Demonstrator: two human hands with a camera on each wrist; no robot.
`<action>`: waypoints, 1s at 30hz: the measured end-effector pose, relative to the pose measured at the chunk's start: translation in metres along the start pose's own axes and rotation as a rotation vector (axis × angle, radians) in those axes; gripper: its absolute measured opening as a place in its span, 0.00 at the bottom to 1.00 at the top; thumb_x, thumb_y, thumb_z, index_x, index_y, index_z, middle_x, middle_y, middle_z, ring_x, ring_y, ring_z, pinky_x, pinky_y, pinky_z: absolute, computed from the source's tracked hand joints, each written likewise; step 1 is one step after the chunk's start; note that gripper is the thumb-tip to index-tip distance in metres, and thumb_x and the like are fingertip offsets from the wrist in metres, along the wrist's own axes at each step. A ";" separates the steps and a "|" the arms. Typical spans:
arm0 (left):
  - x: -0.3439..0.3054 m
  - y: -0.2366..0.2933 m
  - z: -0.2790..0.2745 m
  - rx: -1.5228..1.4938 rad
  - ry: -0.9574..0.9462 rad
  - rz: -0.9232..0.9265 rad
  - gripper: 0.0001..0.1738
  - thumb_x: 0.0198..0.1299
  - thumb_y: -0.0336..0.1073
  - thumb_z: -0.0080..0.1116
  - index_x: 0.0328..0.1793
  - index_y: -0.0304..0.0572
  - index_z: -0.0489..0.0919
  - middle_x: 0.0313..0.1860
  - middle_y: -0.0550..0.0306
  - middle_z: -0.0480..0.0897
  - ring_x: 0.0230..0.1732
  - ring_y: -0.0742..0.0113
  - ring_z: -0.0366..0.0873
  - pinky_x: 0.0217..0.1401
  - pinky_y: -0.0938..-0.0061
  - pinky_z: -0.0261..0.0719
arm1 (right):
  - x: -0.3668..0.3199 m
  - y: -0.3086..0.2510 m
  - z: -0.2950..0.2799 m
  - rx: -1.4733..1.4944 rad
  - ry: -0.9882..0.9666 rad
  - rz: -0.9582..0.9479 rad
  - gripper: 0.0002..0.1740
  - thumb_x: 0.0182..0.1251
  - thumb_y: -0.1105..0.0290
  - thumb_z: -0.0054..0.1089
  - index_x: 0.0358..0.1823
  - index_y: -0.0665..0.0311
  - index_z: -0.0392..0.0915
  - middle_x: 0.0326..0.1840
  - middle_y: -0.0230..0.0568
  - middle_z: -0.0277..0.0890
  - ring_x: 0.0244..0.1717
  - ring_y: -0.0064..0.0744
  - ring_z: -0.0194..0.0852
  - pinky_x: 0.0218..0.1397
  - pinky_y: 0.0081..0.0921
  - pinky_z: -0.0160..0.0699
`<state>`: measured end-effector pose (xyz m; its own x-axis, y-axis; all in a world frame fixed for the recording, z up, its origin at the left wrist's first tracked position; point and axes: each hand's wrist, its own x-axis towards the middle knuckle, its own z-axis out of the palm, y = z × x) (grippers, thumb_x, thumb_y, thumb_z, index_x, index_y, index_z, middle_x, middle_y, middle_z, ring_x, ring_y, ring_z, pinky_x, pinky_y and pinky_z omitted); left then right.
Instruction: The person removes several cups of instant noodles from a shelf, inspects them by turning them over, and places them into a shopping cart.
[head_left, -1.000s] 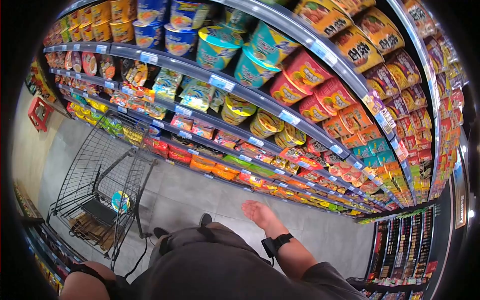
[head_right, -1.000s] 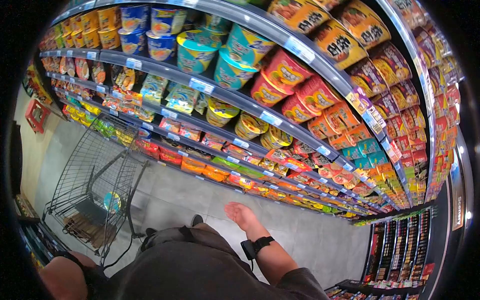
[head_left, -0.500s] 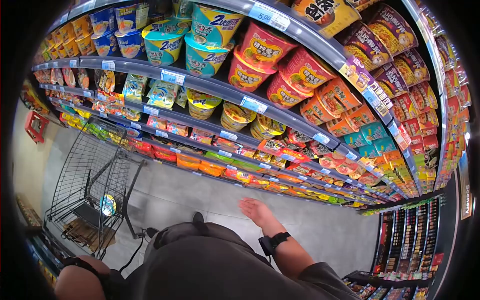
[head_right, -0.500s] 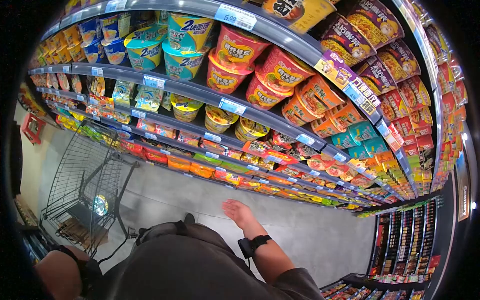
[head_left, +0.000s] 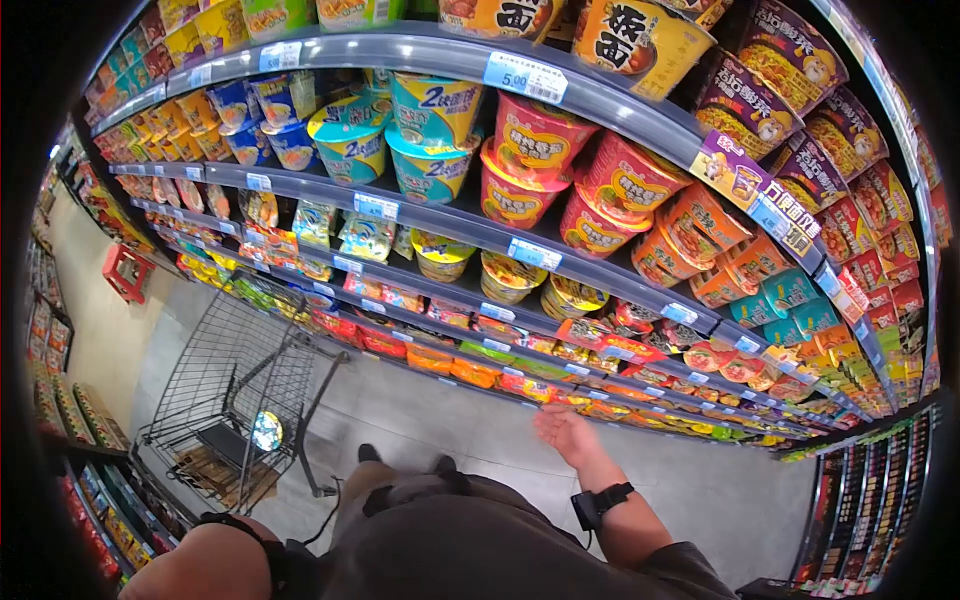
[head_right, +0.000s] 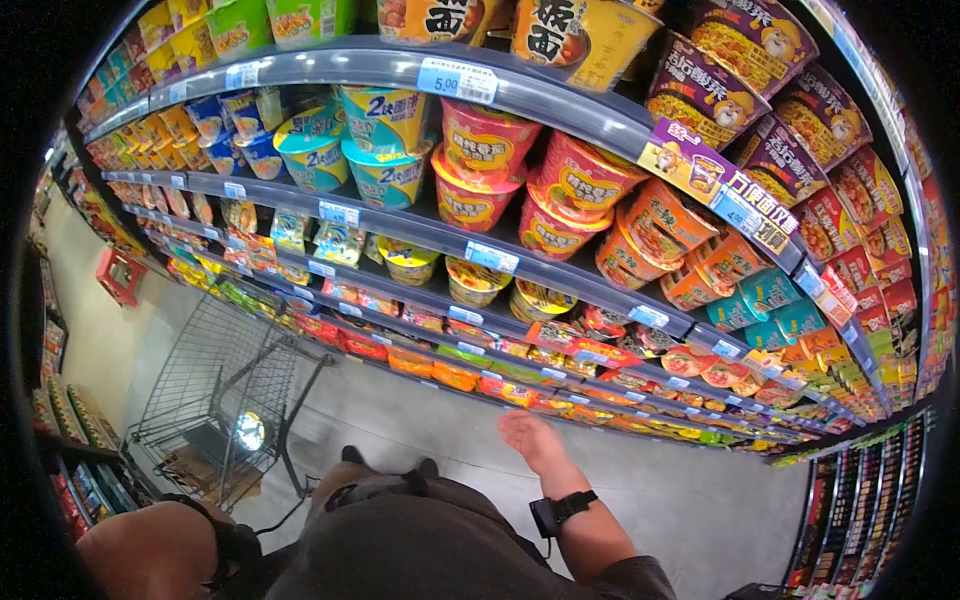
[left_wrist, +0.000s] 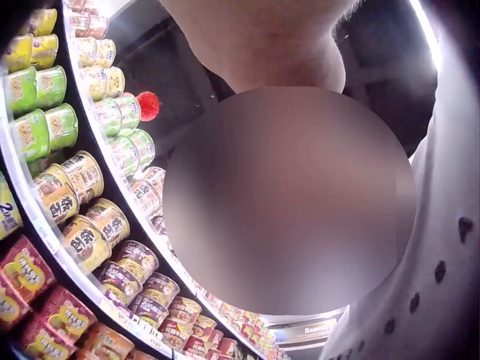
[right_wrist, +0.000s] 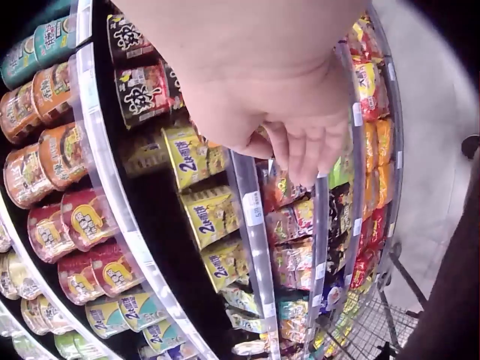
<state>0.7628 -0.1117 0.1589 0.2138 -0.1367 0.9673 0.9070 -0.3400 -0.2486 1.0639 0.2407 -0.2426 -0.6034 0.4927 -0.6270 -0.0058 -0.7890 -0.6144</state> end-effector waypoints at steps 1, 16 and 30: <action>-0.007 -0.006 0.017 -0.042 -0.013 -0.028 0.23 0.81 0.52 0.48 0.78 0.66 0.72 0.72 0.76 0.80 0.70 0.72 0.80 0.67 0.63 0.84 | -0.001 -0.007 0.013 0.009 -0.020 0.002 0.21 0.76 0.65 0.56 0.65 0.66 0.78 0.62 0.48 0.84 0.64 0.44 0.82 0.68 0.41 0.78; -0.129 -0.158 0.055 0.236 -0.574 -0.926 0.20 0.65 0.25 0.56 0.64 0.31 0.78 0.70 0.37 0.78 0.73 0.42 0.75 0.79 0.55 0.66 | -0.024 -0.144 0.219 -0.295 -0.400 -0.464 0.28 0.77 0.72 0.53 0.77 0.66 0.68 0.79 0.49 0.71 0.81 0.43 0.67 0.79 0.41 0.66; -0.172 -0.316 0.155 -0.155 -0.598 -0.980 0.29 0.65 0.22 0.59 0.74 0.29 0.72 0.72 0.35 0.77 0.73 0.42 0.75 0.77 0.58 0.69 | -0.001 -0.231 0.352 -0.486 -0.597 -0.890 0.41 0.68 0.77 0.60 0.83 0.72 0.60 0.93 0.56 0.33 0.94 0.49 0.28 0.90 0.47 0.34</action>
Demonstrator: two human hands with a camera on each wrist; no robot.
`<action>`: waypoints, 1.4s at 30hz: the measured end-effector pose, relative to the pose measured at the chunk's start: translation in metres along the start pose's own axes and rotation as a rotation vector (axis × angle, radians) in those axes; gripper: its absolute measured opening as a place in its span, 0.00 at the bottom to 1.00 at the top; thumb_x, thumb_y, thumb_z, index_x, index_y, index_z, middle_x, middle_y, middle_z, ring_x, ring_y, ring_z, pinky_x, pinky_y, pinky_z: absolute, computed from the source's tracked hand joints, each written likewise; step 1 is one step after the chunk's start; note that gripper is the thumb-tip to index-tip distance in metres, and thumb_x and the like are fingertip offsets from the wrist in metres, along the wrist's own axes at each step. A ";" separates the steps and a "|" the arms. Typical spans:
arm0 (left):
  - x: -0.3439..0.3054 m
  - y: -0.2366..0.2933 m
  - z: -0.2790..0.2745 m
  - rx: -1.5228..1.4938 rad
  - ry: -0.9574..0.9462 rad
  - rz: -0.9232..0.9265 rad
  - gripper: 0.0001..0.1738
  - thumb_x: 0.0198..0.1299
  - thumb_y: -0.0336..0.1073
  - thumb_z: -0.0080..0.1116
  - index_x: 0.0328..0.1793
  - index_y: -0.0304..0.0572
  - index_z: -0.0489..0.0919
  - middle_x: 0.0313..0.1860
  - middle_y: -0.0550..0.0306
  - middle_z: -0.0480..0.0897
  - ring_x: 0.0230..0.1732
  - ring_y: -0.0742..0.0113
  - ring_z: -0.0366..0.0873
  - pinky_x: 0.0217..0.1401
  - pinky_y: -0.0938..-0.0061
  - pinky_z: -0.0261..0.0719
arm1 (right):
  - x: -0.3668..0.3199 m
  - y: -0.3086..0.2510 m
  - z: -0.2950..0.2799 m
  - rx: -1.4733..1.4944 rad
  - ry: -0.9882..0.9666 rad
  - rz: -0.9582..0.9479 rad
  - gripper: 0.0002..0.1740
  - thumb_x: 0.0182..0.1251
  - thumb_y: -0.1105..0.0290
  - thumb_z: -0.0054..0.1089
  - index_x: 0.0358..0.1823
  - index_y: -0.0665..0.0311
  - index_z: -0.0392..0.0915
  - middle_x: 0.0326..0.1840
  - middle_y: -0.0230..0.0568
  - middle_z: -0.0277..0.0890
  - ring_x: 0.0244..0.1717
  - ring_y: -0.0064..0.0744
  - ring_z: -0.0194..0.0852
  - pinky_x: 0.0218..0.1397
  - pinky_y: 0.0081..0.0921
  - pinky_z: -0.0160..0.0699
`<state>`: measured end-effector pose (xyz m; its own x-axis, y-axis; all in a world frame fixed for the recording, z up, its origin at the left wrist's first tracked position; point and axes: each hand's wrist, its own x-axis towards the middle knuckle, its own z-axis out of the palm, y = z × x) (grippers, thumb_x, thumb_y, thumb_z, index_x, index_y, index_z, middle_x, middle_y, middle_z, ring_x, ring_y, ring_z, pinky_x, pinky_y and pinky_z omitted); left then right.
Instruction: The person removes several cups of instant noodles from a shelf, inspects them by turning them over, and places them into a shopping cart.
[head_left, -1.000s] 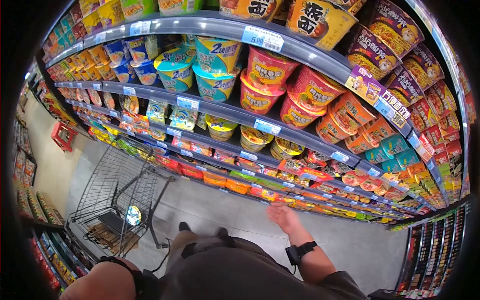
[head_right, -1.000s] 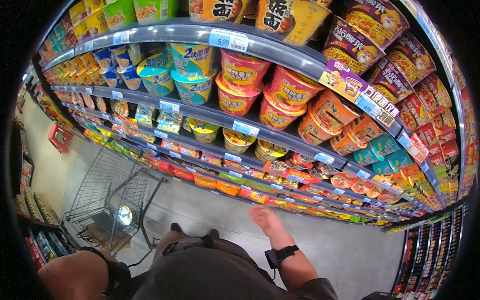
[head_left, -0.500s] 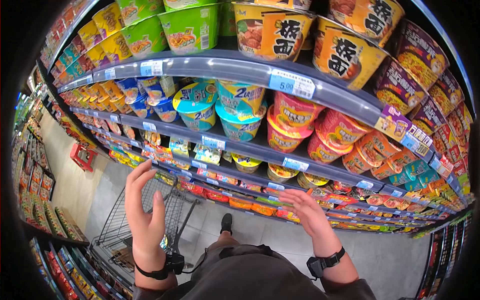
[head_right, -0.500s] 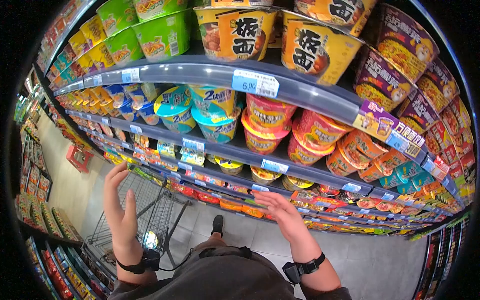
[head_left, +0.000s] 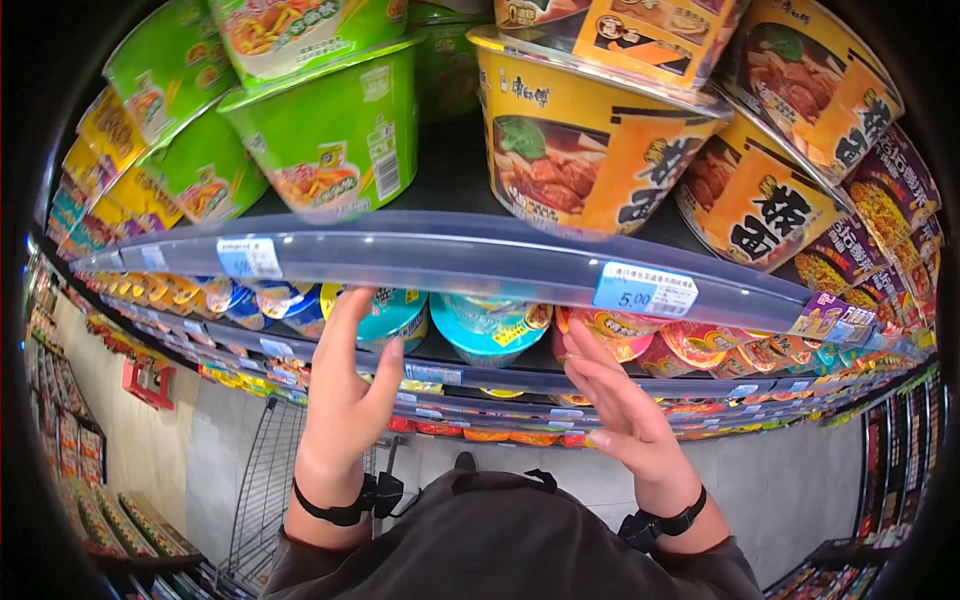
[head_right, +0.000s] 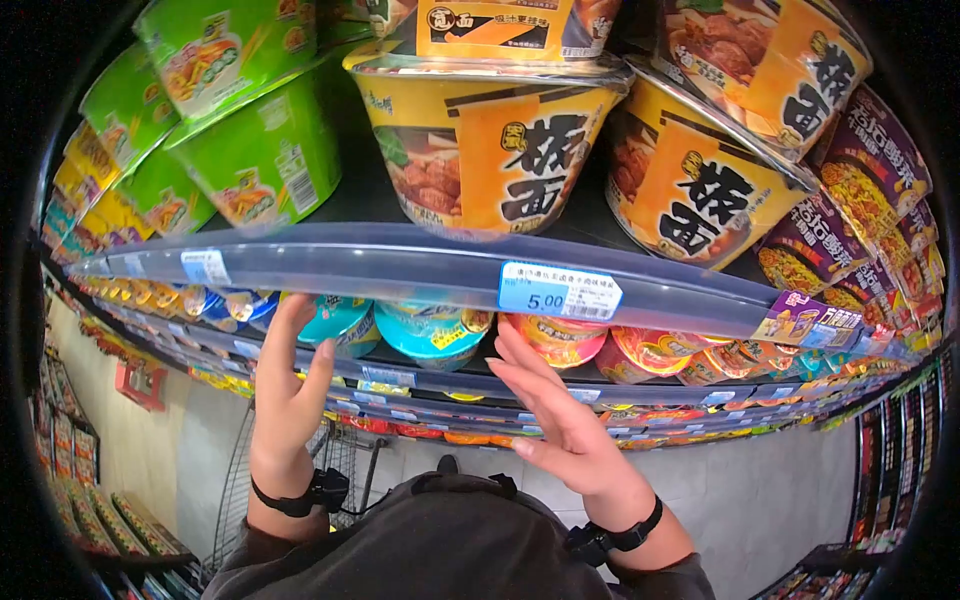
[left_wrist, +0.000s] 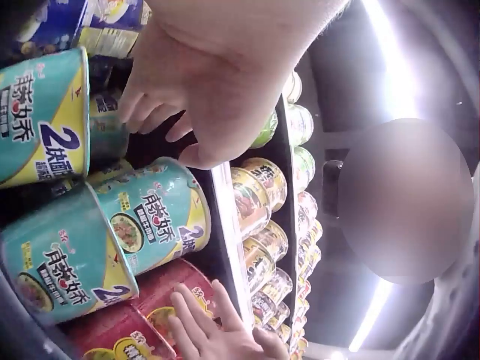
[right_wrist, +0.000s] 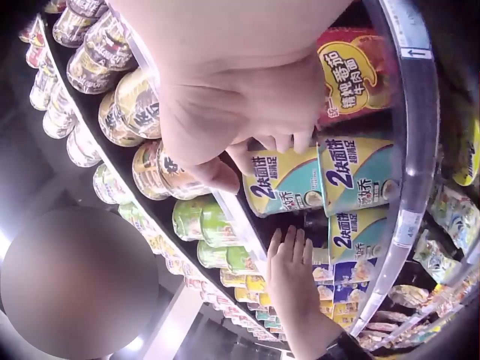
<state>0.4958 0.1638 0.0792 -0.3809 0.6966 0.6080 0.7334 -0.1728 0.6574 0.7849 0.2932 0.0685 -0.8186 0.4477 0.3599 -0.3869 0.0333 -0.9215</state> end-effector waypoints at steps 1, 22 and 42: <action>0.009 -0.002 0.002 -0.050 -0.034 -0.021 0.28 0.66 0.24 0.61 0.73 0.27 0.72 0.67 0.33 0.80 0.68 0.39 0.78 0.73 0.58 0.72 | 0.007 0.001 0.002 -0.054 0.008 -0.010 0.39 0.68 0.76 0.60 0.81 0.72 0.62 0.93 0.56 0.33 0.94 0.49 0.27 0.90 0.47 0.33; 0.029 -0.010 0.008 -0.085 -0.289 0.118 0.30 0.64 0.28 0.65 0.72 0.25 0.71 0.63 0.30 0.79 0.61 0.33 0.80 0.67 0.52 0.76 | 0.026 0.016 0.006 -0.283 -0.013 -0.020 0.34 0.68 0.74 0.61 0.77 0.68 0.70 0.92 0.64 0.31 0.94 0.55 0.23 0.90 0.49 0.31; -0.174 0.111 0.004 -0.348 -0.053 -0.205 0.39 0.63 0.20 0.57 0.82 0.25 0.60 0.71 0.38 0.76 0.72 0.51 0.78 0.76 0.58 0.72 | -0.143 0.013 0.023 0.263 -0.110 0.096 0.41 0.72 0.80 0.52 0.85 0.71 0.48 0.89 0.59 0.50 0.90 0.51 0.44 0.91 0.49 0.40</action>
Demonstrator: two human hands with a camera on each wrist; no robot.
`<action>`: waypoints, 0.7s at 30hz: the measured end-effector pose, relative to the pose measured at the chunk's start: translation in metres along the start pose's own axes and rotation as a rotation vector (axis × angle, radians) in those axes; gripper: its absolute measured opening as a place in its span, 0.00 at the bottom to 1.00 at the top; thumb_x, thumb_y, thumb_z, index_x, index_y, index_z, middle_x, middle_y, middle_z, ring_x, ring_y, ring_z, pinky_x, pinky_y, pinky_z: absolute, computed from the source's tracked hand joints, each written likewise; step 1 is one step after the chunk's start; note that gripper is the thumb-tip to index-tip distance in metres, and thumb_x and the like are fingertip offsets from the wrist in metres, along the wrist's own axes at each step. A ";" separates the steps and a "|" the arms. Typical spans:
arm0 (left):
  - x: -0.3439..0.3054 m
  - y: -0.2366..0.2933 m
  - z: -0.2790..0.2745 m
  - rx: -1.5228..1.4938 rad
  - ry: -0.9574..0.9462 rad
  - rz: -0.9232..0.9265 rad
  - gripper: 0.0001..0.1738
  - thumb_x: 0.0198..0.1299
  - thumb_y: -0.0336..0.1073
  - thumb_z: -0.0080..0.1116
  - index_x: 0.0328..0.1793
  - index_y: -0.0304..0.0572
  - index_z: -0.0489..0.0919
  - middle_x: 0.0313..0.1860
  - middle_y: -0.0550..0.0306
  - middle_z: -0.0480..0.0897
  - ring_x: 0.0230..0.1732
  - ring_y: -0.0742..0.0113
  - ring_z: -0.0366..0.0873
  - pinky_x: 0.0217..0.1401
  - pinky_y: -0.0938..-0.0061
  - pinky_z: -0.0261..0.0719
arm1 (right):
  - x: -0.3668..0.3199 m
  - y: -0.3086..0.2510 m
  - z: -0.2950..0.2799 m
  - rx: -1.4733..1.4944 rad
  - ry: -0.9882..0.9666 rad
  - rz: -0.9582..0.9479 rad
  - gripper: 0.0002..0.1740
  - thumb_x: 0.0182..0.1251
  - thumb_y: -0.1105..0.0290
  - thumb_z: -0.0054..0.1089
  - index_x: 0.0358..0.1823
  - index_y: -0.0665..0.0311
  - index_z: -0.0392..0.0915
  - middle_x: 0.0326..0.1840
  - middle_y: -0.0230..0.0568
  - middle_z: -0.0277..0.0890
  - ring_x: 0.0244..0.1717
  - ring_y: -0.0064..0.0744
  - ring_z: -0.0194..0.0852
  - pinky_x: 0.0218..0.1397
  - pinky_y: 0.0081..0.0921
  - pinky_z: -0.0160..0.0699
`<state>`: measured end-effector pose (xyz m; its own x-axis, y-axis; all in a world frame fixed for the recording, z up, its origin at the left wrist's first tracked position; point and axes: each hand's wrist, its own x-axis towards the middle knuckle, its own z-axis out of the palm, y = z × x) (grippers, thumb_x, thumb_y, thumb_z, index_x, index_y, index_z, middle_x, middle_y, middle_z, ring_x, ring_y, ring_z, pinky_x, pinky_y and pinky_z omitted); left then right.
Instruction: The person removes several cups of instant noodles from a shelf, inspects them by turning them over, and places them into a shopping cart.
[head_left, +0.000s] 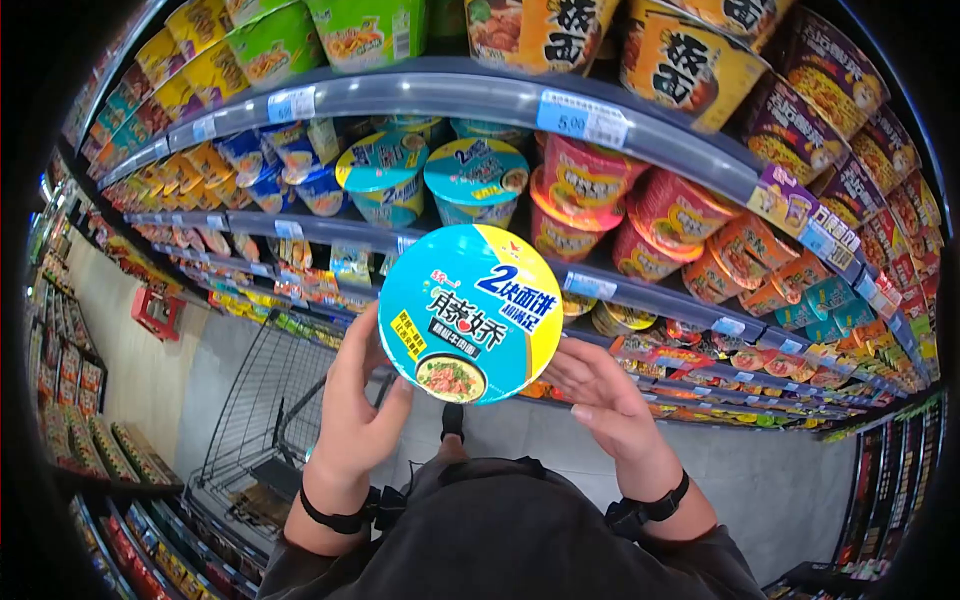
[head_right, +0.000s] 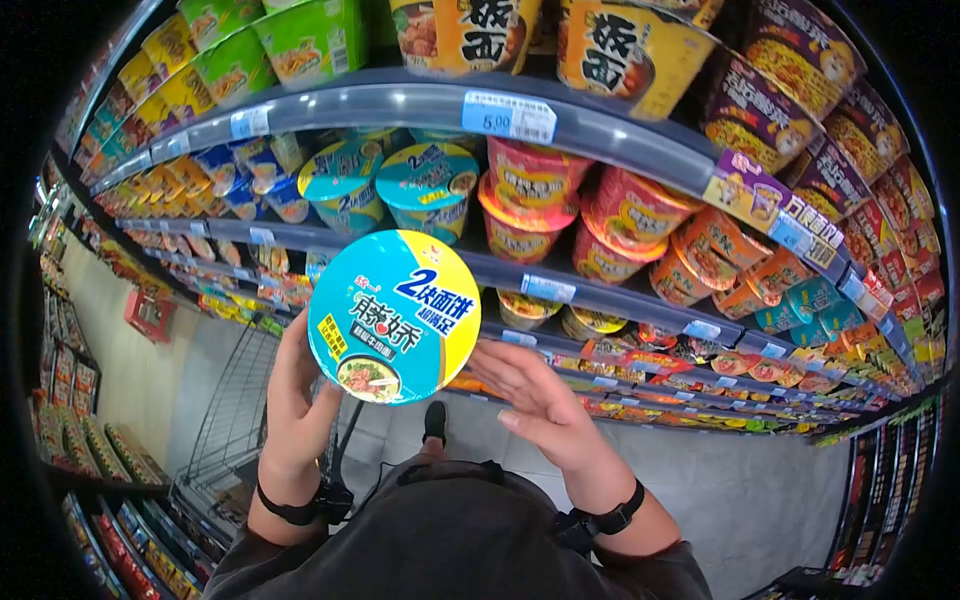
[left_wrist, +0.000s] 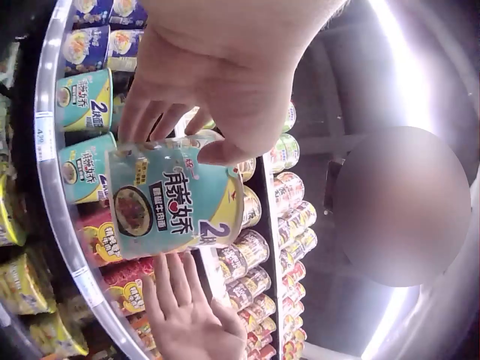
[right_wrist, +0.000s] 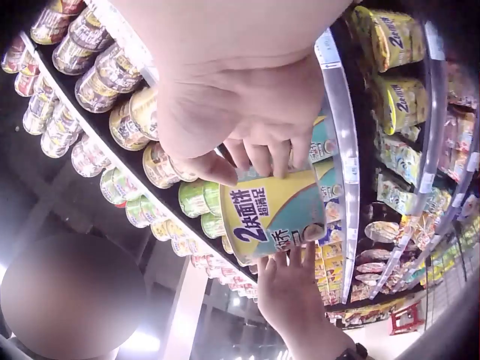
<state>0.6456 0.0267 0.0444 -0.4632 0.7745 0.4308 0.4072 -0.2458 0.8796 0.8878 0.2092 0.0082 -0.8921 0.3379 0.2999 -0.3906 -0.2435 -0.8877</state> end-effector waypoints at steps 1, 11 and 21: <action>-0.013 0.003 0.002 0.033 -0.030 0.002 0.40 0.63 0.20 0.57 0.82 0.25 0.60 0.72 0.38 0.75 0.72 0.51 0.77 0.76 0.58 0.72 | -0.011 0.003 0.001 0.047 -0.010 0.023 0.41 0.73 0.80 0.52 0.86 0.70 0.47 0.89 0.59 0.50 0.90 0.51 0.45 0.91 0.49 0.40; -0.091 0.033 -0.003 0.277 -0.255 -0.034 0.46 0.58 0.25 0.63 0.85 0.34 0.60 0.68 0.36 0.76 0.69 0.39 0.77 0.71 0.54 0.76 | -0.081 0.027 0.019 0.110 -0.015 0.218 0.46 0.74 0.80 0.54 0.89 0.67 0.41 0.90 0.55 0.49 0.90 0.51 0.46 0.89 0.51 0.44; -0.147 0.030 -0.060 0.471 -0.436 -0.211 0.53 0.63 0.35 0.65 0.88 0.30 0.48 0.70 0.23 0.73 0.62 0.27 0.79 0.65 0.51 0.79 | -0.071 0.062 0.058 0.064 -0.083 0.466 0.47 0.73 0.81 0.54 0.90 0.63 0.44 0.89 0.51 0.52 0.88 0.47 0.51 0.88 0.50 0.47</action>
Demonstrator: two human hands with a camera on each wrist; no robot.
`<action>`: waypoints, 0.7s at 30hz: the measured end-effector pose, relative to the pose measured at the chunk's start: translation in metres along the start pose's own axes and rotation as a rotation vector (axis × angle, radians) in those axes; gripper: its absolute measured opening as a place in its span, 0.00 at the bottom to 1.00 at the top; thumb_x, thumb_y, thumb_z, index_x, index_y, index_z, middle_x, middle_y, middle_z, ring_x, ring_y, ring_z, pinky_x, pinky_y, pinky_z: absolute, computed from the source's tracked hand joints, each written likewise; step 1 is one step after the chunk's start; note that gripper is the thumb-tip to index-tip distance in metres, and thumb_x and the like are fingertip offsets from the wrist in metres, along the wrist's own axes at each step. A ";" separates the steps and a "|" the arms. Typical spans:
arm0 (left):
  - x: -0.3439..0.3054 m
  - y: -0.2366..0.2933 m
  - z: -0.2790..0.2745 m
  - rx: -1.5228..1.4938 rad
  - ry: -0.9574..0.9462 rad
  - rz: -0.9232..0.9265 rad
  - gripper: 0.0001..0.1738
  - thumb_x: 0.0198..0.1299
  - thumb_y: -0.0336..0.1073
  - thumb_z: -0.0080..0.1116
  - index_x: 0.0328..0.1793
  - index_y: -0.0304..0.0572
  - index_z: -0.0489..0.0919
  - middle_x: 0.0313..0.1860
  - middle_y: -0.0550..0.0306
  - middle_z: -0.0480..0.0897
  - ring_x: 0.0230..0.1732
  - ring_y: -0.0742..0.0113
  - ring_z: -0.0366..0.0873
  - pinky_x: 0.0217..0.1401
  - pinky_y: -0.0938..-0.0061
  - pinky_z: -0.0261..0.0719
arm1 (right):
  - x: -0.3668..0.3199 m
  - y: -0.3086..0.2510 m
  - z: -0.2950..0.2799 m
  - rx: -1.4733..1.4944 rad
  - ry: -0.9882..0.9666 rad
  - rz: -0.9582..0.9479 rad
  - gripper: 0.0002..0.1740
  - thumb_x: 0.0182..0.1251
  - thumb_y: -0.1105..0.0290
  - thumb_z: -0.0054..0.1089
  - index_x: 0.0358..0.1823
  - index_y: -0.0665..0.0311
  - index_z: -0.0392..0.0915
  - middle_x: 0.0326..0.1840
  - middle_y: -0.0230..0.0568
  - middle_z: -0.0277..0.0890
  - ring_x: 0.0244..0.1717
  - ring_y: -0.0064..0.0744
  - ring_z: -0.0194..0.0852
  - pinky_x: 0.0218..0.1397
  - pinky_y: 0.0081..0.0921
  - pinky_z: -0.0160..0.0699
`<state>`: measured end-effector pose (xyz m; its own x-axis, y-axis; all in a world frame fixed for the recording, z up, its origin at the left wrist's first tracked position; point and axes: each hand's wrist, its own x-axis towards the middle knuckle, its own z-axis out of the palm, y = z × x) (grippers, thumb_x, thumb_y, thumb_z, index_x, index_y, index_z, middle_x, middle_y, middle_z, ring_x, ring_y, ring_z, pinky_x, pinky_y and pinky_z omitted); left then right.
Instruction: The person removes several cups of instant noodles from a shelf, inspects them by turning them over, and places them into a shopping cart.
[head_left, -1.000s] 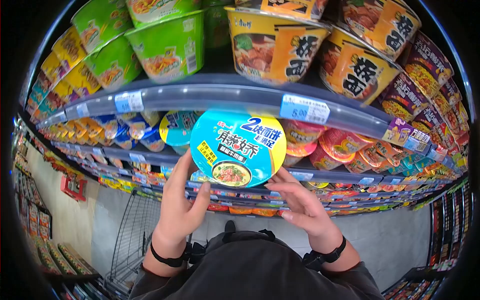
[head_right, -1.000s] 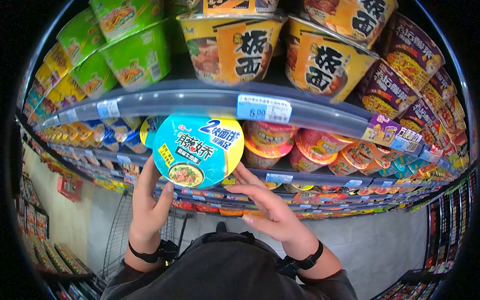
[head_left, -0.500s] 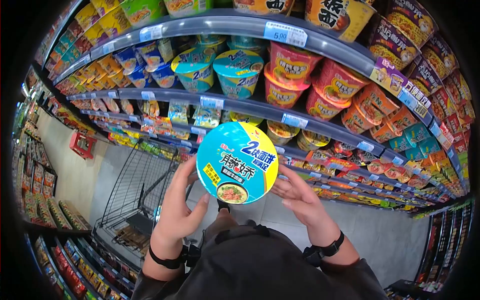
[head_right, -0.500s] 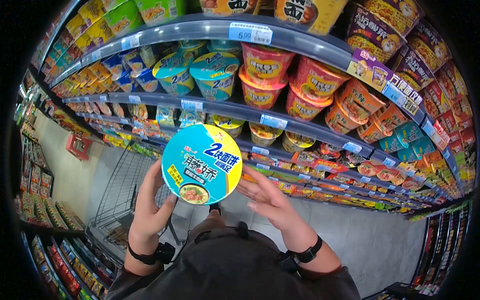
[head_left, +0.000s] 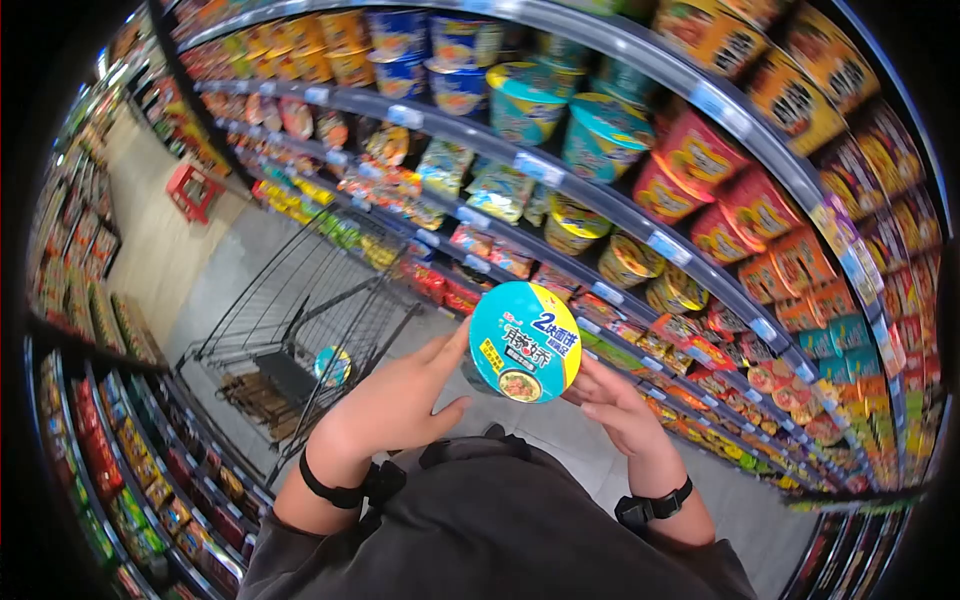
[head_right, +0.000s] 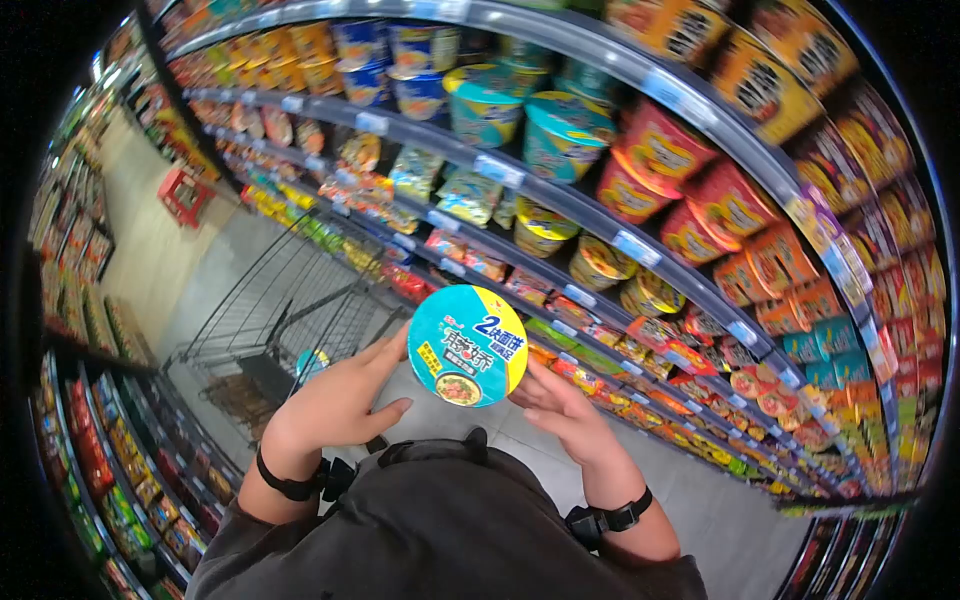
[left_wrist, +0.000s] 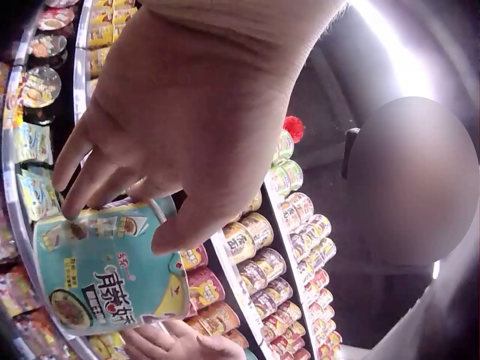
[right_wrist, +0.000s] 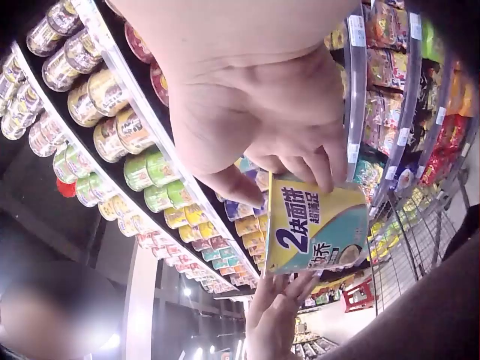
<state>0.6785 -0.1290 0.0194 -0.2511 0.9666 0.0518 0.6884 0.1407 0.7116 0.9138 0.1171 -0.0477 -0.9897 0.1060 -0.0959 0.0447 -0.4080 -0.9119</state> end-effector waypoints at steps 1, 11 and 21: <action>-0.013 -0.009 -0.006 -0.002 -0.040 -0.021 0.53 0.64 0.36 0.64 0.88 0.30 0.47 0.71 0.23 0.72 0.63 0.27 0.78 0.66 0.51 0.79 | 0.009 0.005 0.007 -0.008 -0.008 0.035 0.47 0.73 0.81 0.54 0.90 0.63 0.44 0.89 0.51 0.53 0.88 0.47 0.52 0.88 0.50 0.48; -0.169 -0.100 -0.072 -0.032 -0.050 -0.300 0.44 0.68 0.42 0.63 0.83 0.26 0.59 0.72 0.28 0.75 0.64 0.33 0.80 0.67 0.53 0.80 | 0.127 0.054 0.125 -0.128 -0.311 0.308 0.44 0.78 0.76 0.55 0.89 0.66 0.43 0.89 0.50 0.52 0.88 0.46 0.50 0.89 0.44 0.47; -0.303 -0.178 -0.098 -0.100 0.146 -0.453 0.43 0.69 0.44 0.63 0.82 0.28 0.61 0.70 0.28 0.77 0.64 0.33 0.80 0.67 0.53 0.80 | 0.222 0.091 0.251 -0.330 -0.420 0.553 0.41 0.79 0.72 0.56 0.88 0.68 0.48 0.85 0.50 0.60 0.85 0.43 0.58 0.86 0.39 0.54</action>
<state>0.5656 -0.4682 -0.0545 -0.6086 0.7714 -0.1859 0.4207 0.5124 0.7486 0.6640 -0.1244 -0.0512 -0.7771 -0.4152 -0.4731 0.5211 -0.0026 -0.8535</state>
